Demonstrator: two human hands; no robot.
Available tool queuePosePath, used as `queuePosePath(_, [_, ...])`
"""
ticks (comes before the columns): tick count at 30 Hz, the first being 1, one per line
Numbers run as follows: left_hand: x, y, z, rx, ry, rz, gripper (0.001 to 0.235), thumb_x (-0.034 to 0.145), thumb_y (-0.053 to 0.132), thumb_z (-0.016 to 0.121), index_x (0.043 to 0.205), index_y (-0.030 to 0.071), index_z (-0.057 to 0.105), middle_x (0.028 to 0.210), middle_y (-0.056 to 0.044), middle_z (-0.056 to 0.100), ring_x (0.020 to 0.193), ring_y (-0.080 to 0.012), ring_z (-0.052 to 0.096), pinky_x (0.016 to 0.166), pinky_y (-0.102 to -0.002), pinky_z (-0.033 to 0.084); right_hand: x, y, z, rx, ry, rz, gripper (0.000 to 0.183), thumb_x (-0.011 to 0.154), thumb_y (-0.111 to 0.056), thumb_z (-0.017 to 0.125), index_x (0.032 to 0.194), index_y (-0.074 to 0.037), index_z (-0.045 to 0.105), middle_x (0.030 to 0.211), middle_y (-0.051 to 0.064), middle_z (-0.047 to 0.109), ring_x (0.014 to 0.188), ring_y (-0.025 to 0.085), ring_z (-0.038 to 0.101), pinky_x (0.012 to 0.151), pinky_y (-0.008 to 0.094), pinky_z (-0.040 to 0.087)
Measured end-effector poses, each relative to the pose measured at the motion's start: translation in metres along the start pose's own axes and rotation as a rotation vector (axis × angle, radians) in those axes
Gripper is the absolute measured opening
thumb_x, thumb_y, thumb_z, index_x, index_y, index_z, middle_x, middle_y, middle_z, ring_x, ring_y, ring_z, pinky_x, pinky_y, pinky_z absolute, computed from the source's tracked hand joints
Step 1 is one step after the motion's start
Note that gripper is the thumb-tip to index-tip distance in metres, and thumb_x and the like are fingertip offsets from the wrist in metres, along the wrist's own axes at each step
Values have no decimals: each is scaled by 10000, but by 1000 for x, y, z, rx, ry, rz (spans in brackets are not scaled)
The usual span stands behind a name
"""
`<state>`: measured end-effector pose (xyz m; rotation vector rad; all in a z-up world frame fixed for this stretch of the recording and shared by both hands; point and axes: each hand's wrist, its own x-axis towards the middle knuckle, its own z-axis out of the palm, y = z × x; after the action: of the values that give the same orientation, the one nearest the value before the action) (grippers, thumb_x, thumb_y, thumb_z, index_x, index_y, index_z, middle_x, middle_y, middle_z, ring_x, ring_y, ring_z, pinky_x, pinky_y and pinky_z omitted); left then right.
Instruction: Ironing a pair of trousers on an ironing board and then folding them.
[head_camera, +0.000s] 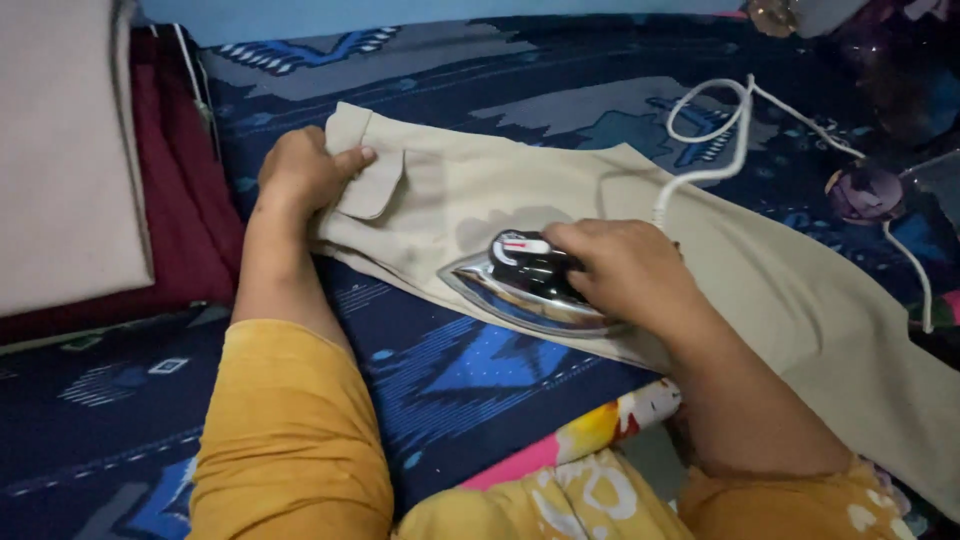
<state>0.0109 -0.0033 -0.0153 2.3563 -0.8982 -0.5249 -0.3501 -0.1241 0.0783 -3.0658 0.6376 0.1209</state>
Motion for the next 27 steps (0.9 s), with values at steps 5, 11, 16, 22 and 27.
queuePosePath(5, [-3, 1, -2, 27, -2, 1, 702, 899, 549, 738, 1305, -19, 666, 1190, -304, 683, 1192, -508, 617, 972, -604, 510, -14, -7, -3, -45, -17, 17, 486, 804, -265, 720, 1263, -320, 571, 1006, 10, 718, 1034, 320, 706, 863, 483, 551])
queuePosePath(11, [-9, 5, -3, 0, -13, -21, 722, 899, 566, 731, 1327, -11, 659, 1196, -302, 681, 1195, -507, 618, 975, -598, 510, -105, 35, 9, -69, -57, 204, 566, 768, -252, 757, 1309, -324, 604, 1107, 37, 754, 1118, 317, 706, 934, 475, 572])
queuePosePath(16, [-9, 5, 0, -26, -14, -44, 738, 888, 575, 755, 1337, -1, 651, 1198, -297, 677, 1201, -507, 610, 971, -610, 505, -183, 105, 42, -90, -94, 598, 667, 763, -284, 774, 1395, -390, 586, 1175, 26, 779, 1146, 292, 725, 973, 431, 591])
queuePosePath(22, [-13, 10, 0, -57, 12, -48, 693, 887, 557, 769, 1294, 4, 677, 1151, -285, 692, 1165, -517, 624, 942, -617, 513, -169, 109, 39, -317, 25, 714, 605, 857, -416, 694, 1452, -414, 585, 1153, 11, 782, 1061, 283, 767, 930, 405, 611])
queuePosePath(27, [-4, 3, 5, 47, 57, -44, 584, 906, 595, 765, 1025, 25, 724, 932, -153, 744, 840, -344, 709, 817, -450, 537, -80, 73, 13, -150, 184, 468, 507, 788, -164, 674, 1291, -225, 658, 1147, 37, 751, 970, 303, 719, 804, 427, 552])
